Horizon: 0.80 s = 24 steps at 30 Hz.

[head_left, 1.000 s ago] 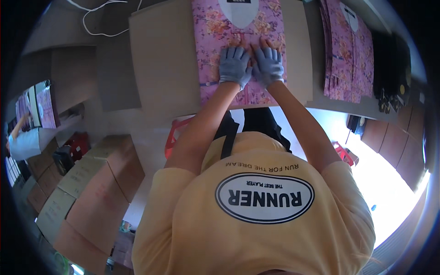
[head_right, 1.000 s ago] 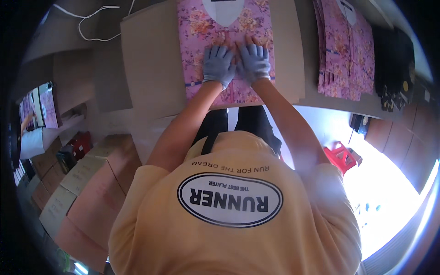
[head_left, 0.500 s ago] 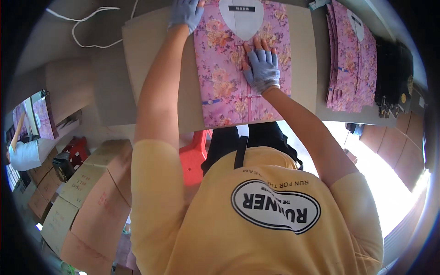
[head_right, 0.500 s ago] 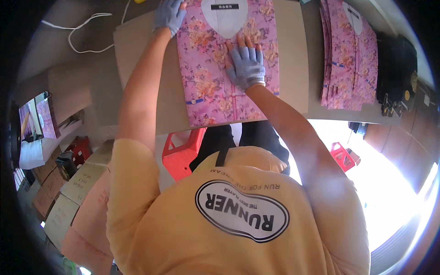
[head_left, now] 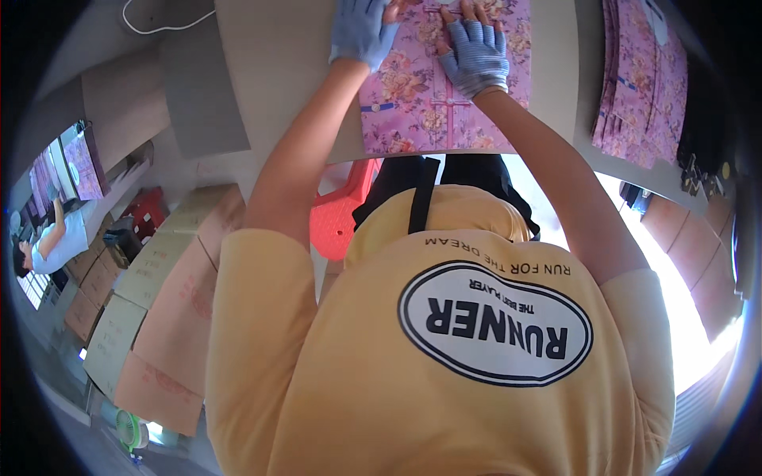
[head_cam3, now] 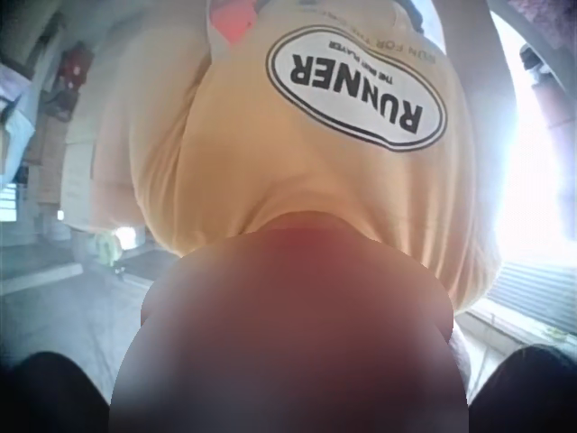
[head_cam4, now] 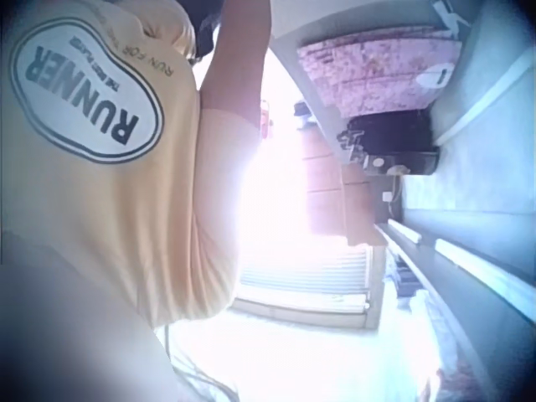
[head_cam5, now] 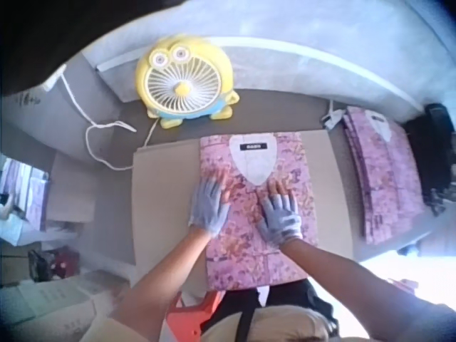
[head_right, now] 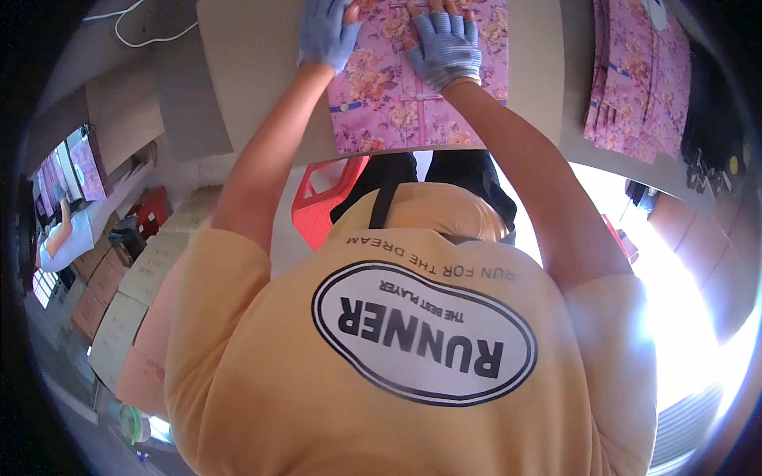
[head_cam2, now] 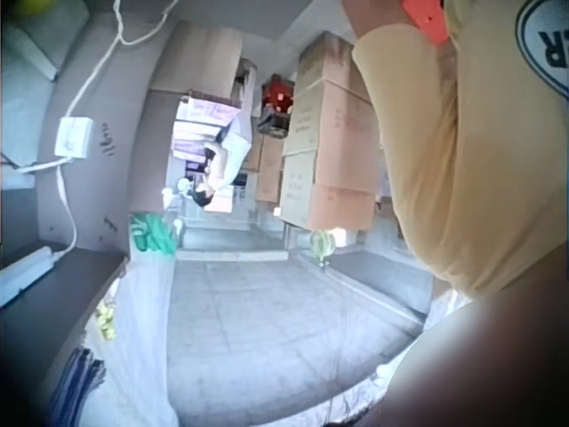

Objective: The person folds pink floral shirts on a table using cardboard dividers. They place a shirt on the table, smooth it, fold it in half, and then fold it again. The folded shirts are stacked on the right side of the table. The person repeats this process for multiple shirts throughout the video.

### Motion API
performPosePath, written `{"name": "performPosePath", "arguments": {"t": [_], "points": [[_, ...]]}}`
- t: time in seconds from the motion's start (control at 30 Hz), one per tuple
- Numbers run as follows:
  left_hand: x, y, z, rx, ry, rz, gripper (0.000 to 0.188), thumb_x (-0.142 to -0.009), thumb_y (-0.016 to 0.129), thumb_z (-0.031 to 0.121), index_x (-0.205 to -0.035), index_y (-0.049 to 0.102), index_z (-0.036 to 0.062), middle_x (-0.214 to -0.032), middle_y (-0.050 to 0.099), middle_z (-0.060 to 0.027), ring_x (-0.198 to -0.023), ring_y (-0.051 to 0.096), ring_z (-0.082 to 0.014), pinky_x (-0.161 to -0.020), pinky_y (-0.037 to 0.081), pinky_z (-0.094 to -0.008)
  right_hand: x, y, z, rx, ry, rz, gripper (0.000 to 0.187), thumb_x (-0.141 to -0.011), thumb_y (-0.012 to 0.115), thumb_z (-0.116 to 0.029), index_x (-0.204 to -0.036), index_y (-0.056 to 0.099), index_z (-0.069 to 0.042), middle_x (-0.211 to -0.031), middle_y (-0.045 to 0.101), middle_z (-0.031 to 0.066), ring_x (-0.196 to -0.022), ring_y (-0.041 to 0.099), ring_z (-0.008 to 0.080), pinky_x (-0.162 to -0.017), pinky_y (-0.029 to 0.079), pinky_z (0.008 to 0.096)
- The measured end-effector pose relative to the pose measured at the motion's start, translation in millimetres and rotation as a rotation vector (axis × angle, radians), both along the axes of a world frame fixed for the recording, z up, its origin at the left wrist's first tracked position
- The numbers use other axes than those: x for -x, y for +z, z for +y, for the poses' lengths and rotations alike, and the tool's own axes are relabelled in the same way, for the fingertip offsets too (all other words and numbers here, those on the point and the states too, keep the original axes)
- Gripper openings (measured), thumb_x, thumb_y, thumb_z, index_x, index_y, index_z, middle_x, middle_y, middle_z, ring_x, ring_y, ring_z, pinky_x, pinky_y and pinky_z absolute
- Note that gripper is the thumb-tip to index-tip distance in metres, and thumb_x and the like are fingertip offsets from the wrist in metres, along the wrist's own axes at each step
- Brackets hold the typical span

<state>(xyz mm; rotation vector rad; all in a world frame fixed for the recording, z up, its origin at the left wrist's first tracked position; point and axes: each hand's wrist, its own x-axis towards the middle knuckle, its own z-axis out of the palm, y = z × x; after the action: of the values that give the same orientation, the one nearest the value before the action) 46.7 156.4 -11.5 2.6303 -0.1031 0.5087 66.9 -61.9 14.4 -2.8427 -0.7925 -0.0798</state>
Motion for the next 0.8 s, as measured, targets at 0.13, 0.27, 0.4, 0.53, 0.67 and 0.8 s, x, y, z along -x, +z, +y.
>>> {"name": "performPosePath", "arguments": {"t": [0.13, 0.27, 0.4, 0.53, 0.67, 0.8], "points": [[65, -1, -20, 0.554, 0.046, -0.067, 0.053, -0.101, 0.037, 0.037, -0.141, 0.040, 0.0017, -0.147, 0.039, -0.0167, -0.136, 0.036, -0.0311, -0.111, 0.029, -0.0454, -2, -7, -5, 0.008, -0.004, -0.024, 0.059, -0.088, 0.048, -0.038, -0.140, 0.043, -0.009, -0.151, 0.029, 0.0228, -0.142, 0.021, 0.0383, -0.116, 0.014, 0.0513], [121, 23, -41, 1.447, 0.440, 0.103, 0.054, -0.099, 0.046, 0.037, -0.135, 0.045, -0.0026, -0.140, 0.046, -0.0178, -0.129, 0.044, -0.0253, -0.107, 0.035, -0.0407, -1, -7, -4, 0.006, 0.006, -0.047, 0.058, -0.088, 0.050, -0.038, -0.137, 0.045, -0.008, -0.149, 0.031, 0.0230, -0.140, 0.025, 0.0389, -0.114, 0.017, 0.0516], [171, -2, -34, 1.713, 0.644, 0.538, 0.046, -0.093, 0.060, 0.031, -0.122, 0.057, -0.0041, -0.120, 0.059, -0.0141, -0.109, 0.056, -0.0200, -0.097, 0.044, -0.0350, -1, 1, 4, 0.000, -0.002, -0.087, 0.053, -0.089, 0.050, -0.037, -0.133, 0.049, -0.007, -0.146, 0.036, 0.0239, -0.137, 0.031, 0.0391, -0.112, 0.022, 0.0516], [170, 4, -29, 1.673, 0.598, 0.632, 0.029, -0.086, 0.071, 0.024, -0.102, 0.068, -0.0008, -0.091, 0.065, -0.0026, -0.081, 0.058, -0.0125, -0.077, 0.048, -0.0282, 1, -7, 1, 0.012, -0.006, -0.106, 0.055, -0.088, 0.051, -0.039, -0.133, 0.049, -0.007, -0.147, 0.034, 0.0233, -0.138, 0.028, 0.0389, -0.113, 0.020, 0.0519], [160, 16, -39, 1.283, 0.602, 0.604, 0.020, -0.084, 0.071, 0.022, -0.092, 0.071, 0.0034, -0.076, 0.060, 0.0029, -0.071, 0.050, -0.0077, -0.066, 0.042, -0.0250, -1, -11, -2, -0.069, 0.059, -0.170, 0.055, -0.090, 0.051, -0.044, -0.141, 0.044, -0.024, -0.148, 0.038, 0.0127, -0.138, 0.032, 0.0340, -0.111, 0.023, 0.0564], [164, 12, -36, 1.190, 0.455, 0.679, 0.025, -0.087, 0.067, 0.025, -0.099, 0.070, 0.0033, -0.080, 0.062, 0.0012, -0.071, 0.054, -0.0092, -0.067, 0.045, -0.0263, 0, -13, -3, -0.026, 0.052, -0.183, 0.054, -0.091, 0.050, -0.044, -0.141, 0.044, -0.024, -0.147, 0.039, 0.0130, -0.137, 0.033, 0.0347, -0.111, 0.023, 0.0566]]}}
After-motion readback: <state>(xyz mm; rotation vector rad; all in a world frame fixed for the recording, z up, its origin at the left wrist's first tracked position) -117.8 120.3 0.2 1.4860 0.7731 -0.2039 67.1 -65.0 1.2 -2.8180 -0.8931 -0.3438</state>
